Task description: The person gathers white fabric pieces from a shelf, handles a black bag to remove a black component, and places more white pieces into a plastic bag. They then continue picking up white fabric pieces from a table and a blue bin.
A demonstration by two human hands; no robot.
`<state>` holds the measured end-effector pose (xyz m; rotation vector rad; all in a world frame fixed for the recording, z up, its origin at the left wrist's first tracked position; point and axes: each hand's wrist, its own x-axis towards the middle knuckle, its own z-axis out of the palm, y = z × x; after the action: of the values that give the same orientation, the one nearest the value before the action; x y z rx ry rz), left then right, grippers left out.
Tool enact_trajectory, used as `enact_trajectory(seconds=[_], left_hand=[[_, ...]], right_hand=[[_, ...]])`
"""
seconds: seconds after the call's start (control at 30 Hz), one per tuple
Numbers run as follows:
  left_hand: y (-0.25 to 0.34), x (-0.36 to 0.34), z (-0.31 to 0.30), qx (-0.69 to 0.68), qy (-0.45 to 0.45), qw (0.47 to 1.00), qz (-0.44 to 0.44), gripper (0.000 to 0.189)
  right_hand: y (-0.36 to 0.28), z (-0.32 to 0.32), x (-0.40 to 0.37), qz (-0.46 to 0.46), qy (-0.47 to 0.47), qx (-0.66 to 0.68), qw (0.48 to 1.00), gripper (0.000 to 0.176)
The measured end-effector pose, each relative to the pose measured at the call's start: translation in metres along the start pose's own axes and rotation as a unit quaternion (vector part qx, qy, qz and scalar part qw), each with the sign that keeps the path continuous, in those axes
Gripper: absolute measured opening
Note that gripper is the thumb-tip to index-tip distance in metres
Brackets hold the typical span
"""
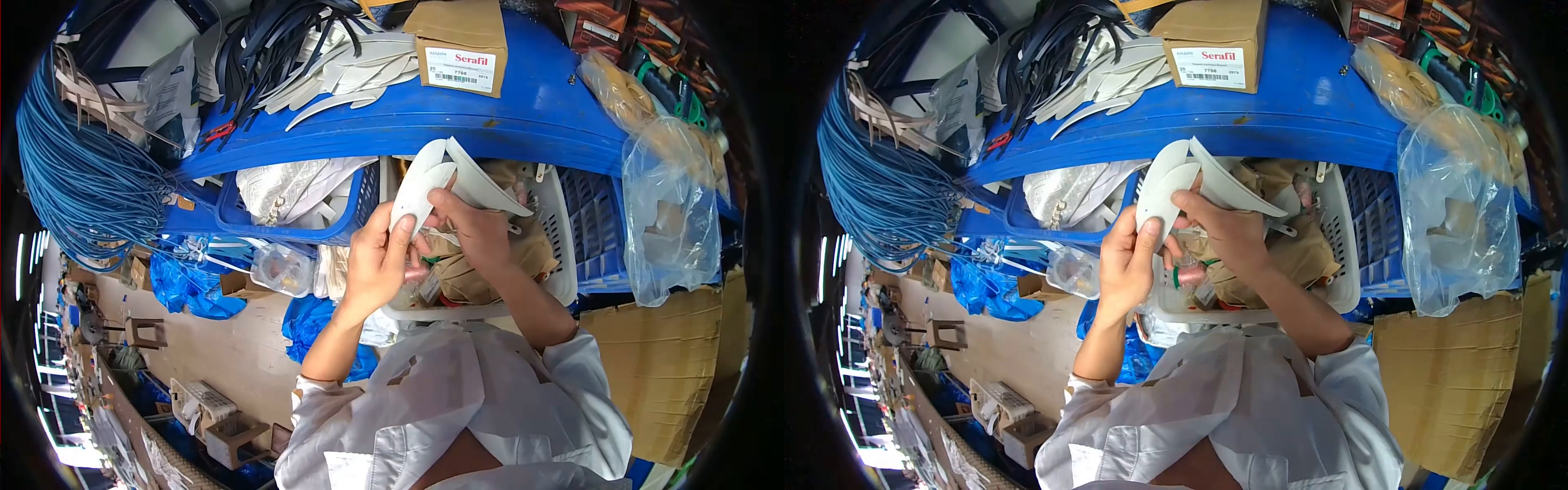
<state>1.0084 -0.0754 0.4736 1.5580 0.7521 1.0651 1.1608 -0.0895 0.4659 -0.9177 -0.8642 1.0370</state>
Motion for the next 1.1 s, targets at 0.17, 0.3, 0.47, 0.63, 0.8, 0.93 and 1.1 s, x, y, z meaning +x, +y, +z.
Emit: enact_trajectory(seconds=[0.17,0.3,0.47,0.63,0.8,0.93,1.1], left_hand=[[-0.003,-0.003,-0.003,0.04,0.036,0.999,0.002,0.02],[0.003,-0.004,-0.011,-0.017,0.086,0.996,0.004,0.021],[0.0,-0.005,-0.021,-0.042,0.113,0.993,0.0,0.023],[-0.008,-0.007,-0.021,-0.043,0.125,0.991,-0.001,0.024],[-0.018,-0.011,-0.02,-0.054,0.135,0.989,-0.032,0.026],[-0.022,-0.012,-0.02,-0.052,0.126,0.99,-0.032,0.026],[-0.022,-0.013,-0.018,-0.072,0.126,0.989,-0.035,0.025]], right_hand=[[-0.003,0.002,0.002,-0.031,-0.049,0.008,0.998,0.007],[-0.004,-0.004,0.003,-0.046,-0.076,0.029,0.996,0.013],[-0.004,-0.012,-0.004,0.008,-0.093,0.025,0.995,0.02],[0.006,-0.024,-0.002,0.017,-0.107,0.032,0.994,0.019],[0.01,-0.029,-0.009,0.029,-0.097,0.004,0.995,0.02],[0.015,-0.032,-0.012,0.035,-0.109,0.028,0.993,0.019],[0.018,-0.037,-0.012,0.041,-0.117,0.012,0.992,0.018]])
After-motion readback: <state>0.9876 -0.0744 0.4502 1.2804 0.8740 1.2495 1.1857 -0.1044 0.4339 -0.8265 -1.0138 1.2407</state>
